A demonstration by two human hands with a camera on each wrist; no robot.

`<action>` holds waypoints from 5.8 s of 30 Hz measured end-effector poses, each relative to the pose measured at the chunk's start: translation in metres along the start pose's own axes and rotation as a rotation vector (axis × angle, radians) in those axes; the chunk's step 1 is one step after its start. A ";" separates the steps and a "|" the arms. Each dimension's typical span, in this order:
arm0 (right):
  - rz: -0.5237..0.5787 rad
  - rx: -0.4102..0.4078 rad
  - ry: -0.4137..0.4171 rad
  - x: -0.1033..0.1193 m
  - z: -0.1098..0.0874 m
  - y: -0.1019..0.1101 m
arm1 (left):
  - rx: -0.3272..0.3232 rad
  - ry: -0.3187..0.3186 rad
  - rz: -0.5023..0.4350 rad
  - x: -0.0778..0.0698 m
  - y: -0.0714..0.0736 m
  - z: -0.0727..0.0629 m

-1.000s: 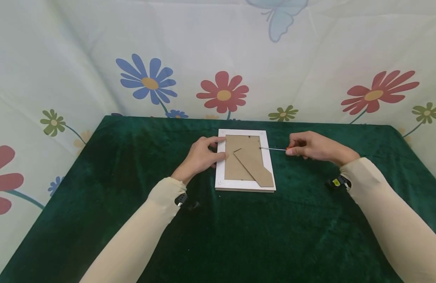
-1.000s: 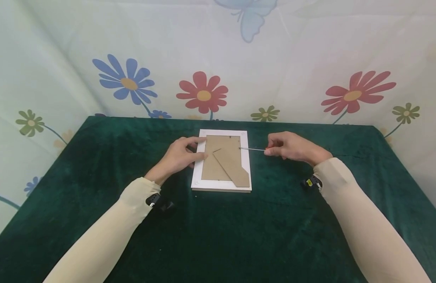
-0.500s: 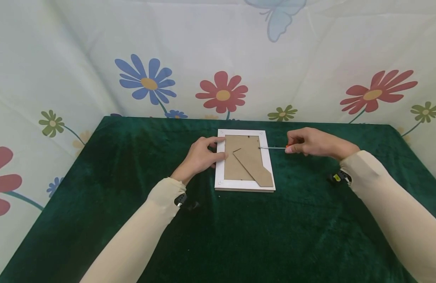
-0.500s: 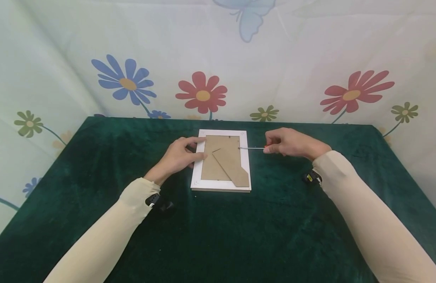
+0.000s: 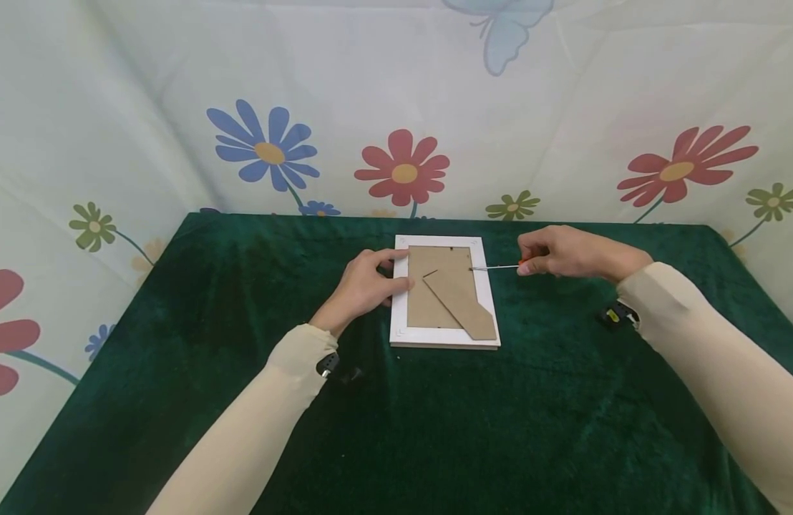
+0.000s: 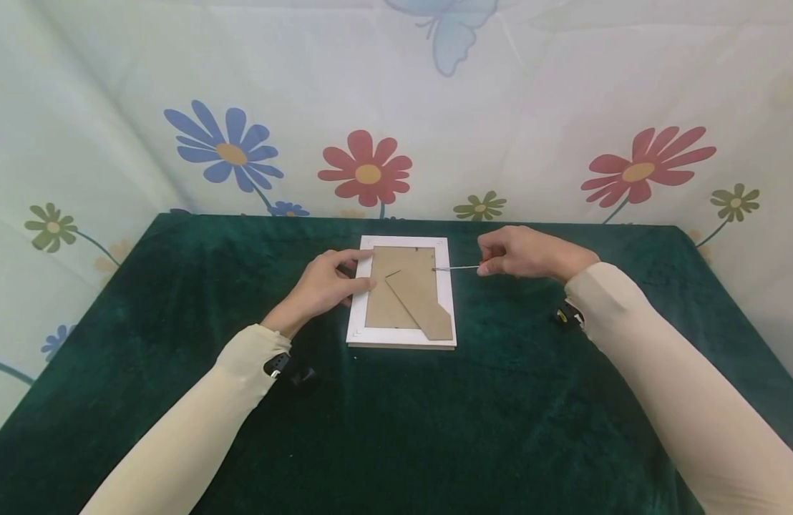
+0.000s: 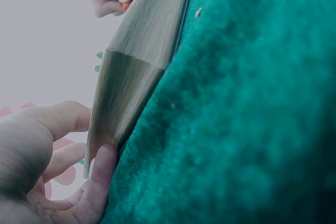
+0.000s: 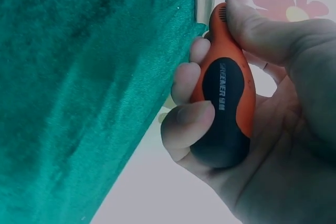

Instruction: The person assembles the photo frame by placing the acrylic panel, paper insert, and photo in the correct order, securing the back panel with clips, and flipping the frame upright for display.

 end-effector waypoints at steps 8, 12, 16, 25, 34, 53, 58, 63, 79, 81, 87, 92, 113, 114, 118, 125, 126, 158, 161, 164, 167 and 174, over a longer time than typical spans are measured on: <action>-0.073 -0.002 0.028 0.009 0.002 0.005 | -0.005 0.004 0.001 0.002 0.000 0.000; -0.107 0.001 0.042 0.012 0.003 0.008 | -0.005 0.005 0.001 0.002 0.000 0.000; -0.120 0.006 0.044 0.015 0.004 0.010 | -0.006 0.005 0.001 0.001 0.000 -0.001; -0.145 0.025 0.036 0.020 0.004 0.014 | -0.004 -0.008 0.005 0.000 -0.001 0.000; -0.167 0.027 0.045 0.023 0.007 0.016 | -0.008 -0.013 0.008 0.002 0.000 0.001; -0.239 0.036 0.066 0.035 0.006 0.021 | -0.013 -0.008 0.018 0.004 0.000 0.001; -0.162 0.031 0.053 0.027 0.003 0.016 | -0.014 -0.009 0.018 0.004 0.000 0.001; -0.104 0.014 0.021 0.020 0.002 0.011 | -0.022 -0.021 0.018 0.004 0.001 0.001; 0.075 -0.087 -0.005 -0.004 -0.006 -0.018 | -0.013 -0.024 -0.002 0.002 -0.004 -0.001; 0.096 -0.093 -0.012 -0.006 -0.006 -0.022 | -0.013 -0.024 -0.003 0.002 -0.004 -0.001; 0.160 -0.122 -0.045 -0.006 -0.009 -0.028 | -0.015 -0.016 -0.001 0.002 -0.006 0.000; 0.225 -0.165 -0.043 0.000 -0.013 -0.032 | -0.020 -0.010 0.000 0.001 -0.005 -0.002; 0.325 -0.154 0.129 0.025 -0.020 -0.058 | -0.031 0.006 -0.007 0.003 0.000 -0.002; 0.328 -0.157 0.134 0.026 -0.020 -0.058 | -0.032 0.005 -0.008 0.003 0.000 -0.002; 0.346 -0.152 0.152 0.027 -0.023 -0.058 | -0.035 0.004 -0.005 0.004 0.000 -0.002; 0.330 -0.143 0.163 0.031 -0.027 -0.055 | -0.032 -0.001 -0.002 0.005 0.000 -0.001; 0.328 -0.143 0.166 0.032 -0.028 -0.055 | -0.031 -0.002 -0.002 0.005 0.000 -0.001; 0.200 -0.139 0.266 0.048 -0.039 -0.063 | -0.015 -0.011 -0.013 0.005 0.001 -0.001; 0.204 -0.136 0.266 0.048 -0.039 -0.063 | -0.016 -0.004 -0.014 0.005 0.001 0.000; 0.204 -0.136 0.265 0.047 -0.038 -0.064 | -0.017 0.002 -0.011 0.006 0.001 0.000; 0.198 -0.140 0.260 0.046 -0.037 -0.064 | -0.017 0.004 -0.007 0.005 0.001 0.000; 0.171 -0.158 0.268 0.048 -0.037 -0.063 | -0.013 0.012 -0.009 0.004 0.001 -0.001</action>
Point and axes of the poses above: each hand's wrist, its own z-axis towards the middle knuckle, its own y-axis out of the back of the hand, x = y × z, the point moved 5 cm from there along z, towards the middle knuckle, and after that the axes turned 12 degrees about -z, right-handed, at the moved point
